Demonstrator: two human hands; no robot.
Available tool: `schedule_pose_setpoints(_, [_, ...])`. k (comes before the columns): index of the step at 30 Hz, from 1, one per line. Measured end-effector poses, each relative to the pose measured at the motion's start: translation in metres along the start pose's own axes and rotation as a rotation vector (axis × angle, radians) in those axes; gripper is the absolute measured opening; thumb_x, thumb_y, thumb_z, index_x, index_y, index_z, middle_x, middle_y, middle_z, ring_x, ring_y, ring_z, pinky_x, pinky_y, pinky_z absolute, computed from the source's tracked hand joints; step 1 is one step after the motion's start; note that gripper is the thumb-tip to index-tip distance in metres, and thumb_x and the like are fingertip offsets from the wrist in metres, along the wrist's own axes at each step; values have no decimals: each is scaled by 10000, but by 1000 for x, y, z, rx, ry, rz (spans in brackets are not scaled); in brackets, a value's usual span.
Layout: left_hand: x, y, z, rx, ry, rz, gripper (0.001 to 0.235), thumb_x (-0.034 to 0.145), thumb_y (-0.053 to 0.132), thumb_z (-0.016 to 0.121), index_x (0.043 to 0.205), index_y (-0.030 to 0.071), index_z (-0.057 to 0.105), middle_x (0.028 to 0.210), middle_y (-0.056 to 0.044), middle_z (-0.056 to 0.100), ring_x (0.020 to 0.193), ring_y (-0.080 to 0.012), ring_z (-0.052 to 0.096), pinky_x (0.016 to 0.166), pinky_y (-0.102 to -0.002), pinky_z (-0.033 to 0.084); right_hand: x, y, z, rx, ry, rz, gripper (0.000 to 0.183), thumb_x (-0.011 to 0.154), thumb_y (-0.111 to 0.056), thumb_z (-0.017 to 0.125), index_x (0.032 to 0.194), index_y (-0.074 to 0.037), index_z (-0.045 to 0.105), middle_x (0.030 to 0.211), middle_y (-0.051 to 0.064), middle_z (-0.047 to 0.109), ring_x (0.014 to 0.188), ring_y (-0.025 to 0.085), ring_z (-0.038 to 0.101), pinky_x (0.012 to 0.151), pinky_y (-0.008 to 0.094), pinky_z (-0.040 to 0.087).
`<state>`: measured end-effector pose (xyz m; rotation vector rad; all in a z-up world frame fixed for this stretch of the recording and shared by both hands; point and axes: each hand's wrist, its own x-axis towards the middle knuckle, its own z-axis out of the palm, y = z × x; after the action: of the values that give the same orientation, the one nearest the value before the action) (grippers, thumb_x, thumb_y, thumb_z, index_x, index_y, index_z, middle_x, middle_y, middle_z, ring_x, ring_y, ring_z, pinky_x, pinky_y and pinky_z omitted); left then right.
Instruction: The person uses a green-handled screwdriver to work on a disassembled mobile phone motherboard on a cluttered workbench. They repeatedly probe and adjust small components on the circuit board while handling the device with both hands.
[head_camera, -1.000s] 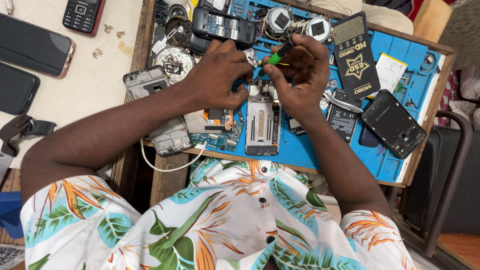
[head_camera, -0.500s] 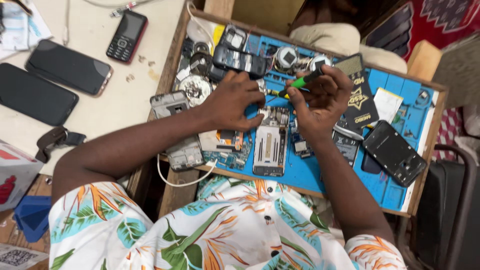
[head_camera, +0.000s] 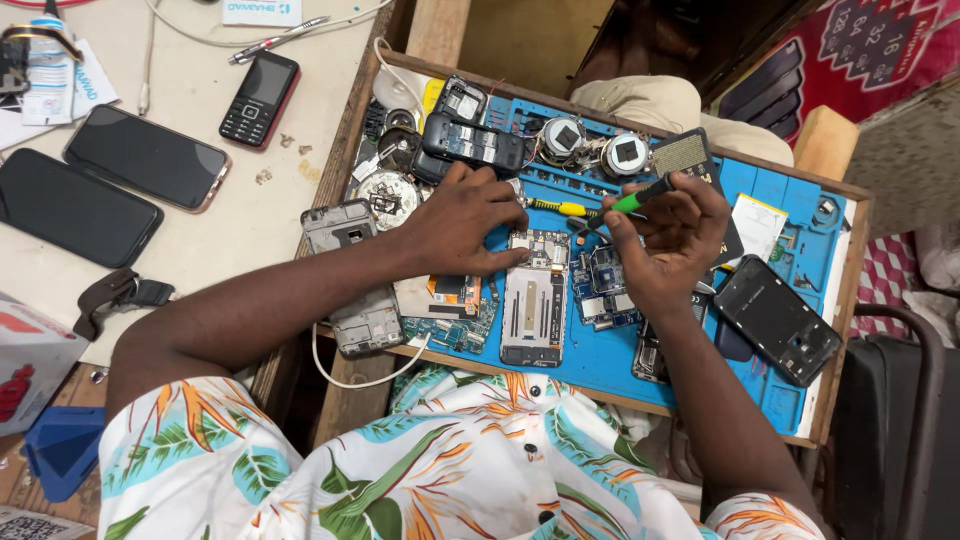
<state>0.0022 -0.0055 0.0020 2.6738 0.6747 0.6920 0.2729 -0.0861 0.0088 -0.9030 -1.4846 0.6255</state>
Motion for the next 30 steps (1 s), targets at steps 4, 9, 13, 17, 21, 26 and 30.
schedule_pose_setpoints(4, [2, 0, -1, -13, -7, -7, 474, 870, 590, 719, 982, 129, 721, 955, -58, 622, 951, -259, 536, 852, -435, 354, -2, 8, -7, -59, 5, -27, 652, 1030, 138, 710, 1489, -163, 359, 1231, 166, 649, 1101, 239, 737, 947, 329, 656])
schedule_pose_setpoints(9, [5, 0, -3, -35, -46, -33, 495, 874, 610, 711, 985, 128, 708, 944, -51, 614, 938, -248, 532, 843, -427, 346, -5, 8, -15, -82, 31, -95, 651, 1039, 133, 713, 1495, -164, 354, 1235, 160, 648, 1119, 238, 730, 976, 335, 652])
schedule_pose_setpoints(13, [3, -1, -1, -50, -39, -31, 500, 884, 609, 703, 1009, 125, 702, 954, -40, 616, 946, -244, 534, 853, -426, 343, -6, 9, -11, -64, 3, -121, 623, 1010, 131, 717, 1459, -143, 384, 1226, 163, 655, 1093, 238, 739, 941, 332, 671])
schedule_pose_setpoints(17, [4, -2, -1, -51, -42, -28, 504, 882, 612, 698, 1017, 126, 697, 956, -36, 615, 951, -241, 535, 858, -427, 341, -6, 12, -8, -60, -6, -130, 633, 989, 145, 720, 1449, -134, 386, 1265, 162, 653, 1107, 239, 732, 951, 334, 658])
schedule_pose_setpoints(21, [4, -1, -2, -54, -64, -35, 496, 890, 607, 689, 1024, 130, 687, 943, -34, 604, 937, -237, 530, 856, -426, 339, -7, 10, -9, -61, -4, -141, 632, 986, 146, 718, 1449, -132, 389, 1263, 162, 653, 1104, 237, 734, 940, 335, 661])
schedule_pose_setpoints(26, [5, 1, -4, -47, -84, -52, 500, 892, 611, 690, 1011, 126, 667, 930, -37, 589, 921, -237, 527, 840, -427, 331, -3, 10, -7, -83, -26, -147, 631, 985, 142, 721, 1446, -135, 391, 1245, 159, 659, 1106, 239, 735, 930, 339, 670])
schedule_pose_setpoints(30, [3, 2, -4, -79, -19, 0, 472, 915, 575, 681, 1036, 120, 657, 965, -38, 590, 938, -236, 533, 850, -426, 331, -6, 6, -7, -78, -20, -138, 639, 989, 142, 724, 1454, -142, 389, 1239, 151, 659, 1099, 236, 736, 928, 336, 668])
